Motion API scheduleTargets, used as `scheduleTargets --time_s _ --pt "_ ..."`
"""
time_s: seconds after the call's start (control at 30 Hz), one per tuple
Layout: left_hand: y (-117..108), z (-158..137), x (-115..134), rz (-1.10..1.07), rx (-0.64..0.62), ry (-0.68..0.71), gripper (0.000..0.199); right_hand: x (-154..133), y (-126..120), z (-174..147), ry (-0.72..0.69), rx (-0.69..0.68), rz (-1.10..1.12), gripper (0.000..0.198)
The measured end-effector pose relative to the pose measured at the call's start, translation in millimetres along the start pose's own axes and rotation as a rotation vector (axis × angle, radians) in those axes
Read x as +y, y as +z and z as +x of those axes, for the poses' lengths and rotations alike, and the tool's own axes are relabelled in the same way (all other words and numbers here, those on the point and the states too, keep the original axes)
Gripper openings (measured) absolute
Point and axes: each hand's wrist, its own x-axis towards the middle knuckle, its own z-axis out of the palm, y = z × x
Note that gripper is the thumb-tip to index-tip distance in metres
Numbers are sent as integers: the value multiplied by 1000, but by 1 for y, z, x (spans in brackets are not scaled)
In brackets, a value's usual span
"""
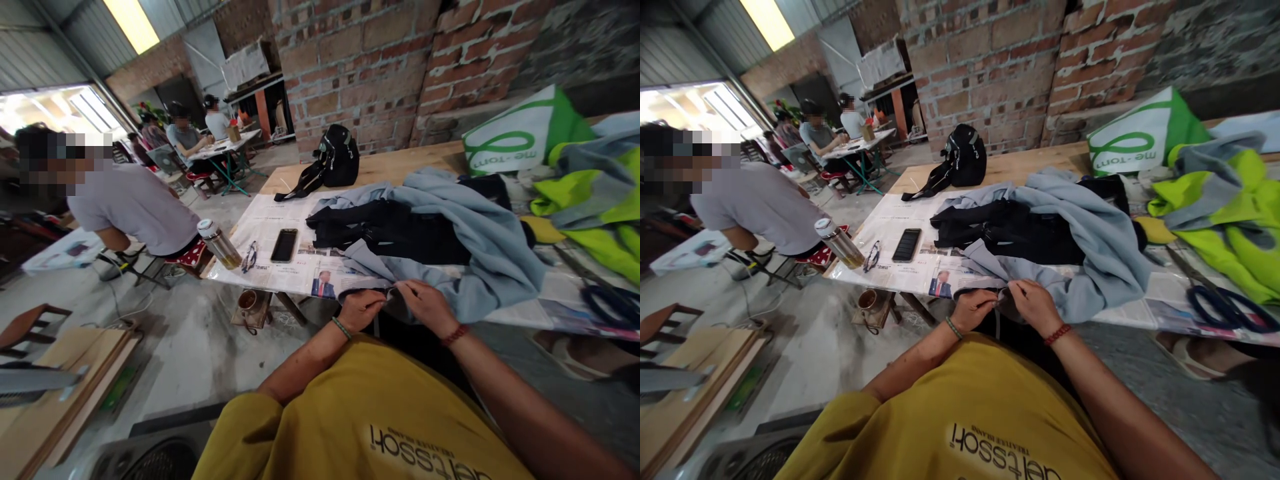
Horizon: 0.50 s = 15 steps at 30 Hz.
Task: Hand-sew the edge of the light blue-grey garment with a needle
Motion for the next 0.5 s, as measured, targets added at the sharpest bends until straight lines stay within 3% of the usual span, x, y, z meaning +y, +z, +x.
scheduleTargets --time_s 0.23,0.5 --pt "2 -1 -5 19 -11 22 17 -8 4 -15 115 -44 119 35" --pt "4 -2 -5 -10 5 15 18 -9 6 -19 45 -49 98 38"
